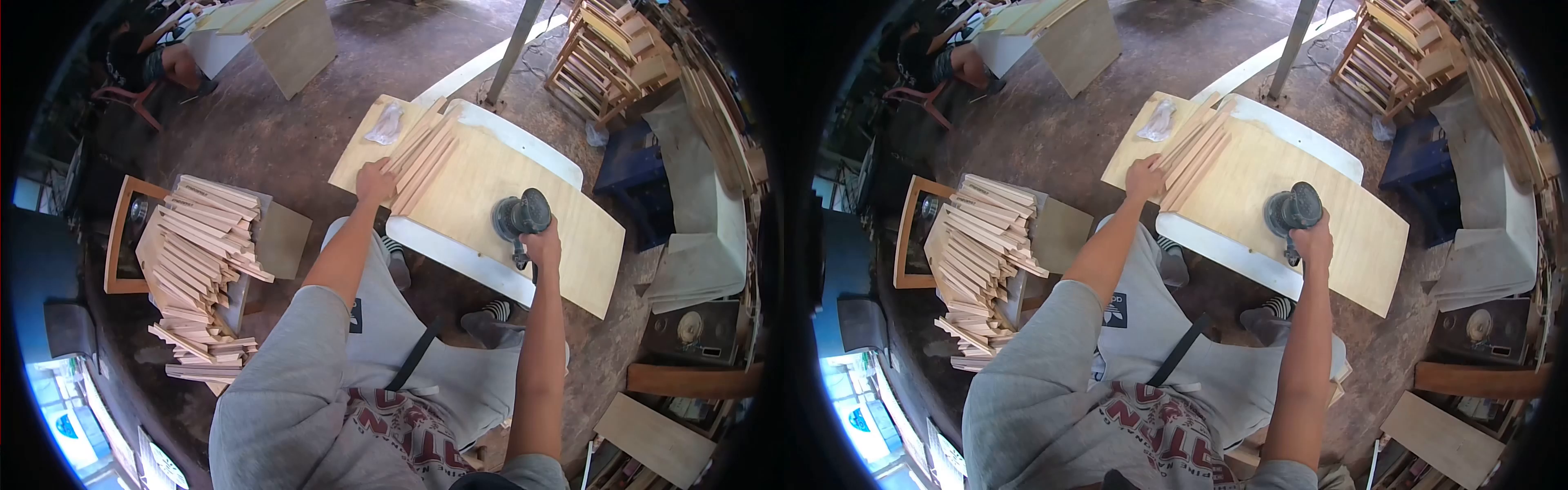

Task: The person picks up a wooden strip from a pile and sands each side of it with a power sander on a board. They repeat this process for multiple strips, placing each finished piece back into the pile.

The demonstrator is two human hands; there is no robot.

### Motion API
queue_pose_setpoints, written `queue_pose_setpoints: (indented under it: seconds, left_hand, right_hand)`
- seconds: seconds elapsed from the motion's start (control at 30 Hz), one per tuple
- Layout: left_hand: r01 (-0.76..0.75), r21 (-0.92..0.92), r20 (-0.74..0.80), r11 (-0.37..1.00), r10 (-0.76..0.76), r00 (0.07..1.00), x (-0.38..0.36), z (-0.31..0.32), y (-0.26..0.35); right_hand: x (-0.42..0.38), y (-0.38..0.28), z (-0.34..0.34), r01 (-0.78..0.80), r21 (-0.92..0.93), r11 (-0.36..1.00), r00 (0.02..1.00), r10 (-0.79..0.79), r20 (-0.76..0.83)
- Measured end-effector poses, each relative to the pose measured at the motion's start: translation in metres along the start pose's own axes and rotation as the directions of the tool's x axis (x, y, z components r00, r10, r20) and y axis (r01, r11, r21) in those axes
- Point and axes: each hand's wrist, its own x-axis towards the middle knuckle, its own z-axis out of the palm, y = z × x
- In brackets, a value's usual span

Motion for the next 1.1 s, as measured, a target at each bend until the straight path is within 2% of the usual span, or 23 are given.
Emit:
queue_pose_setpoints:
  seconds: [0.1,0.2,0.23,0.3,0.4,0.5,0.6,0.63,0.7,0.73,0.77,0.8,0.87,0.93,0.97,1.0,1.03,1.07,1.1]
  left_hand:
    - [-0.084,-0.008,-0.030,0.996,0.084,0.996,-0.001,0.001,-0.008]
    - [0.028,-0.275,0.043,0.961,-0.017,0.999,0.005,0.012,-0.007]
    - [-0.121,-0.157,-0.054,0.980,0.114,0.992,-0.003,0.006,0.006]
    - [-0.375,0.118,-0.195,0.920,0.392,0.899,-0.020,-0.001,0.034]
    - [-0.218,0.141,0.081,0.966,0.208,0.975,-0.025,0.010,0.042]
    - [-0.114,0.110,0.053,0.987,0.108,0.993,-0.019,0.010,0.037]
    - [-0.239,-0.046,-0.040,0.970,0.238,0.971,-0.018,0.012,0.018]
    - [-0.190,-0.031,0.066,0.981,0.192,0.979,-0.020,0.006,0.023]
    - [-0.114,-0.370,0.221,0.922,0.207,0.953,-0.013,-0.007,0.015]
    - [-0.160,-0.428,0.100,0.890,0.222,0.970,-0.021,-0.022,0.016]
    - [-0.114,-0.508,0.062,0.854,0.168,0.984,-0.036,-0.059,0.025]
    - [-0.148,-0.522,-0.037,0.840,0.151,0.988,-0.066,-0.113,0.033]
    - [-0.214,-0.520,-0.232,0.827,0.104,0.967,-0.106,-0.183,0.020]
    - [-0.262,-0.489,-0.415,0.832,0.043,0.909,-0.156,-0.242,-0.016]
    - [-0.167,-0.430,-0.467,0.887,-0.060,0.882,-0.186,-0.273,-0.034]
    - [-0.208,-0.376,-0.584,0.903,-0.057,0.810,-0.204,-0.288,-0.074]
    - [-0.098,-0.404,-0.630,0.910,-0.199,0.751,-0.222,-0.297,-0.112]
    - [-0.020,-0.393,-0.679,0.919,-0.275,0.681,-0.245,-0.305,-0.160]
    - [0.120,-0.349,-0.732,0.930,-0.350,0.584,-0.272,-0.321,-0.190]
  right_hand:
    - [0.001,-0.002,-0.003,0.021,-0.071,0.997,1.000,-0.022,-0.014]
    - [0.005,-0.011,-0.007,-0.064,-0.071,0.995,0.996,0.068,0.056]
    - [0.003,-0.013,-0.008,-0.070,-0.076,0.995,0.996,0.074,0.054]
    - [0.002,-0.017,-0.008,-0.077,-0.088,0.993,0.996,0.081,0.047]
    - [-0.002,-0.019,-0.007,-0.069,-0.092,0.993,0.997,0.072,0.028]
    - [-0.001,-0.012,-0.001,-0.043,-0.055,0.998,0.999,0.044,0.004]
    - [0.005,-0.004,0.004,-0.033,-0.094,0.995,0.999,0.032,-0.007]
    - [0.021,0.017,0.014,0.051,-0.019,0.999,0.999,-0.051,-0.018]
    - [0.066,0.059,0.032,0.194,0.114,0.974,0.981,-0.194,-0.006]
    - [0.060,0.049,0.024,0.269,0.300,0.915,0.940,-0.317,0.125]
    - [0.053,0.036,0.019,0.245,0.236,0.940,0.941,-0.289,0.174]
    - [0.048,0.025,0.014,0.226,0.169,0.959,0.940,-0.260,0.222]
    - [0.045,0.023,0.016,0.256,0.268,0.929,0.934,-0.309,0.180]
    - [0.045,0.016,0.014,0.206,0.209,0.956,0.950,-0.247,0.190]
    - [0.046,0.013,0.014,0.199,0.203,0.959,0.950,-0.240,0.198]
    - [0.041,0.007,0.012,0.186,0.187,0.964,0.953,-0.224,0.205]
    - [0.041,0.006,0.012,0.172,0.183,0.968,0.955,-0.210,0.210]
    - [0.042,0.006,0.012,0.164,0.191,0.968,0.957,-0.203,0.208]
    - [0.044,0.006,0.013,0.152,0.198,0.968,0.960,-0.193,0.205]
